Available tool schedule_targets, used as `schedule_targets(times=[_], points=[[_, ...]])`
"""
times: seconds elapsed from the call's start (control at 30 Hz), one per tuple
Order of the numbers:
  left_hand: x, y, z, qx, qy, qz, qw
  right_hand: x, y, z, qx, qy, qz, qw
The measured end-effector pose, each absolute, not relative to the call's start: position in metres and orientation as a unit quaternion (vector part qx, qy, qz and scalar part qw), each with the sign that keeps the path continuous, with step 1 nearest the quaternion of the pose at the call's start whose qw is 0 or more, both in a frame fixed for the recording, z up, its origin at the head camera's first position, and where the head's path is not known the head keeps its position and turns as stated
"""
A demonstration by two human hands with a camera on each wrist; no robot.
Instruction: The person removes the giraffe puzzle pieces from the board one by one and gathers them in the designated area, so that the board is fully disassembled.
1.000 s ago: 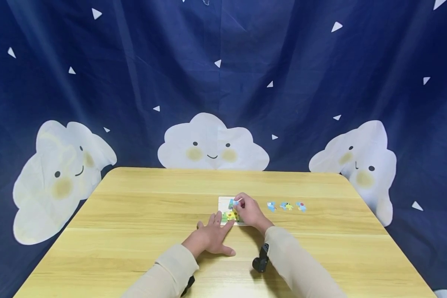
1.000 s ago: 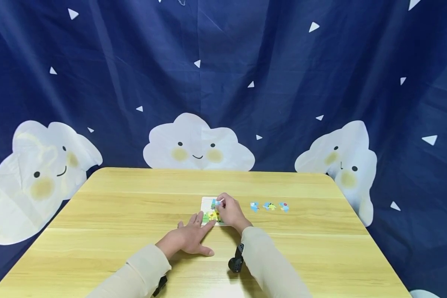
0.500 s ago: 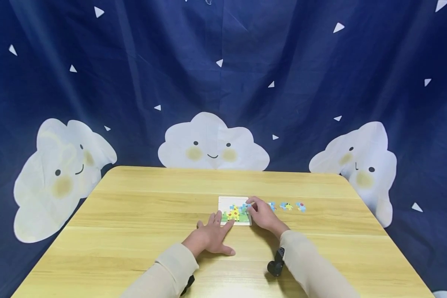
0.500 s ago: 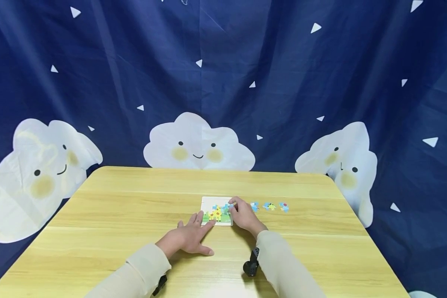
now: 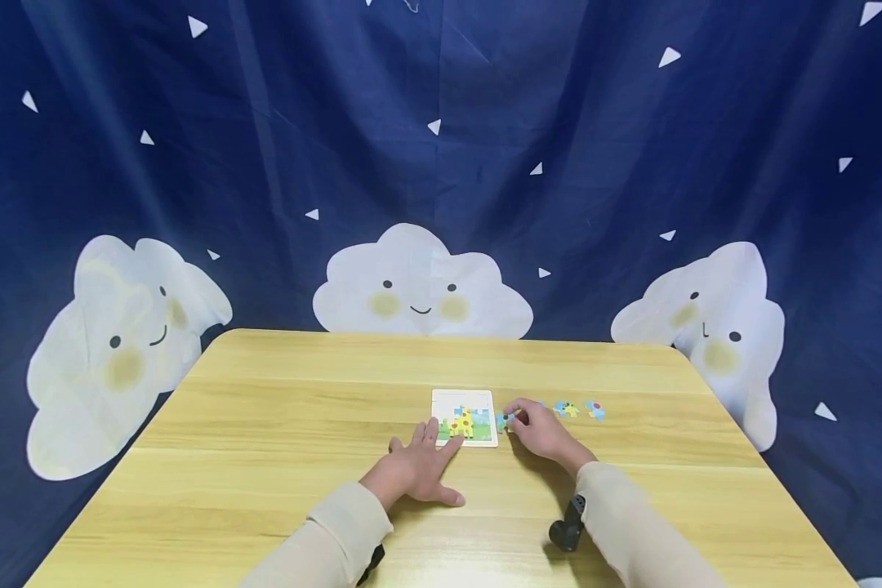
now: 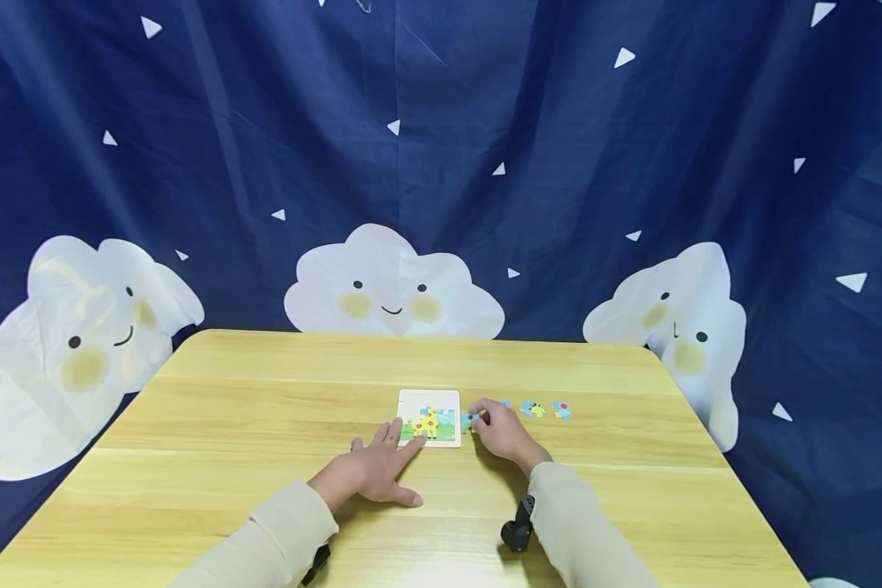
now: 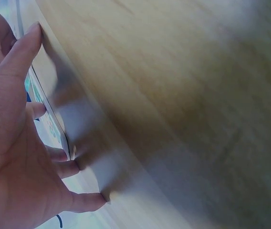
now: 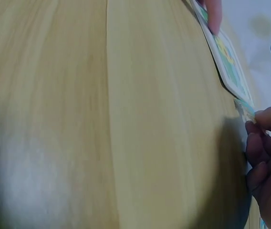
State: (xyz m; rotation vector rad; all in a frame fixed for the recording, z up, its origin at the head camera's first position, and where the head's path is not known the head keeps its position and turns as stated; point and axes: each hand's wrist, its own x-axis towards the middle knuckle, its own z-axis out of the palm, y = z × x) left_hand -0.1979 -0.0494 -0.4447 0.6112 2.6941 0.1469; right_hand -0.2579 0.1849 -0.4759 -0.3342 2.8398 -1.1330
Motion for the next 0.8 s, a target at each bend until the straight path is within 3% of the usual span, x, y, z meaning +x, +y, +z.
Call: schedule_targets(times=[0.37, 0.8], points=[[-0.198, -0.050, -0.444, 0.213, 0.957, 0.054, 0.187, -0.252, 0.209, -0.471, -0.105, 0.936, -0.334, 0.038], [-0.197, -0.049, -0.443, 0.215, 0.956, 0.060, 0.189, -0.248, 0.236, -0.464, -0.076, 0.926, -0.358, 0.093]])
